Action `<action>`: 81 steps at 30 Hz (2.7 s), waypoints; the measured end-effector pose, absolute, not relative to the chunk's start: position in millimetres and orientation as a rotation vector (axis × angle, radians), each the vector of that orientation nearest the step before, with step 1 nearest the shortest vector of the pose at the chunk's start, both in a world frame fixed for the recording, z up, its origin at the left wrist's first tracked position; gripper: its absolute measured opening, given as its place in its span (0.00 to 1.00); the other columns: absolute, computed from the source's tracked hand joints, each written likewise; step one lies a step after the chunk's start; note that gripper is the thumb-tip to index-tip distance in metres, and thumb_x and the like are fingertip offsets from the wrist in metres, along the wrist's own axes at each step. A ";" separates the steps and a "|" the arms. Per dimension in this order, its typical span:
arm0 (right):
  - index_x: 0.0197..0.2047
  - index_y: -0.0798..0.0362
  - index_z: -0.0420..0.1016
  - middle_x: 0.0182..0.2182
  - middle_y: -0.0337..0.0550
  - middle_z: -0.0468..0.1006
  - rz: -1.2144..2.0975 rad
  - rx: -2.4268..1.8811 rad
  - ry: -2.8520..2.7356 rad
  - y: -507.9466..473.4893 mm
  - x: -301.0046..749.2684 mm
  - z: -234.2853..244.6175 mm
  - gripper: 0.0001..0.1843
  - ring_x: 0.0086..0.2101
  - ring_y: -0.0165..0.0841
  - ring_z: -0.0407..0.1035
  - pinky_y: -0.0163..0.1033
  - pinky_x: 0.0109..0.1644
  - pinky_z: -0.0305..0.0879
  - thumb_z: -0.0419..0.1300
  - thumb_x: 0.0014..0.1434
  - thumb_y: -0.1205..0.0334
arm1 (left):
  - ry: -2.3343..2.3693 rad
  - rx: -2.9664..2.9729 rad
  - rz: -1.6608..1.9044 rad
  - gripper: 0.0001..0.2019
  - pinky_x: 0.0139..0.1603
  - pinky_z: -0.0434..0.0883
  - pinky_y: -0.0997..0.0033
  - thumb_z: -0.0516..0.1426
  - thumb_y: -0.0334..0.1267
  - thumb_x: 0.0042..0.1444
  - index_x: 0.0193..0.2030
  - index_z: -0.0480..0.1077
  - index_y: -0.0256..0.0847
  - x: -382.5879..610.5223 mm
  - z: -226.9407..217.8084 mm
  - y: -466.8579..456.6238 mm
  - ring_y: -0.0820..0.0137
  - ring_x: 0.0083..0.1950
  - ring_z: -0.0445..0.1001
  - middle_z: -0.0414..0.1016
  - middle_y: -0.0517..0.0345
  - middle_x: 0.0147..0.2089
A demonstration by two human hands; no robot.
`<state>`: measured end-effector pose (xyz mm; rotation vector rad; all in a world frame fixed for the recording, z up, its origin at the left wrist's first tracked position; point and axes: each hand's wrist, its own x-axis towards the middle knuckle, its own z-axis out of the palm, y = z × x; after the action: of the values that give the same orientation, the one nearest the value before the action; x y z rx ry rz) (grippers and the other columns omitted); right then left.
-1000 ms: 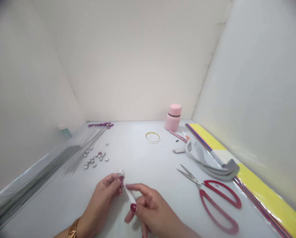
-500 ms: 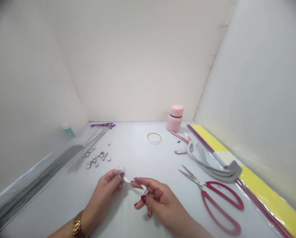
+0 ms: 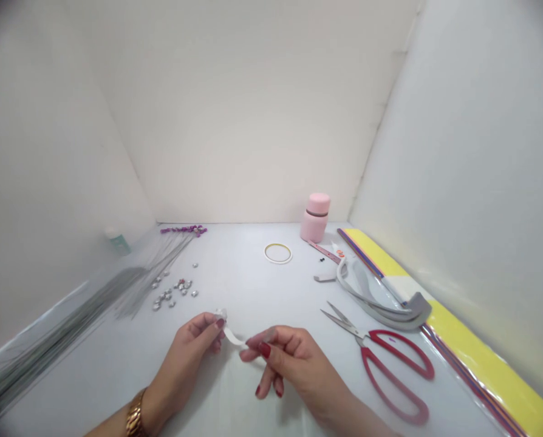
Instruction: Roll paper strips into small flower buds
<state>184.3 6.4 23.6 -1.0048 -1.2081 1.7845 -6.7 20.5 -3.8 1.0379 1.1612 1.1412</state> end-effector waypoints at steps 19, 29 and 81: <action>0.60 0.53 0.41 0.18 0.29 0.70 1.733 -1.071 -1.170 -2.6 158.0 3.2 0.45 0.15 0.23 0.63 0.29 0.21 0.59 0.65 0.46 0.62 | 1.065 1.178 0.978 0.09 0.25 0.62 0.76 0.55 0.38 0.52 0.25 0.65 0.36 8.2 -5.5 7.8 0.75 0.22 0.64 0.66 0.62 0.19; 0.61 0.56 0.42 0.17 0.28 0.70 1.749 -1.021 -1.148 -2.6 156.2 2.5 0.44 0.16 0.23 0.64 0.29 0.21 0.59 0.65 0.47 0.63 | 1.093 1.256 0.940 0.08 0.25 0.62 0.76 0.54 0.37 0.53 0.26 0.65 0.36 7.7 -10.0 6.1 0.75 0.22 0.65 0.67 0.62 0.20; 0.35 0.56 0.69 0.20 0.34 0.69 1.383 -1.196 -1.089 6.9 165.9 7.8 0.11 0.19 0.24 0.60 0.30 0.23 0.56 0.61 0.50 0.58 | 1.120 1.742 0.691 0.13 0.26 0.60 0.78 0.48 0.36 0.56 0.25 0.69 0.38 9.5 -0.4 -8.6 0.72 0.25 0.64 0.69 0.59 0.22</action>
<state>165.9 6.9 7.8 -1.1960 -1.0885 1.3829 9.5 -8.6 -0.4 1.7423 1.1203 0.6905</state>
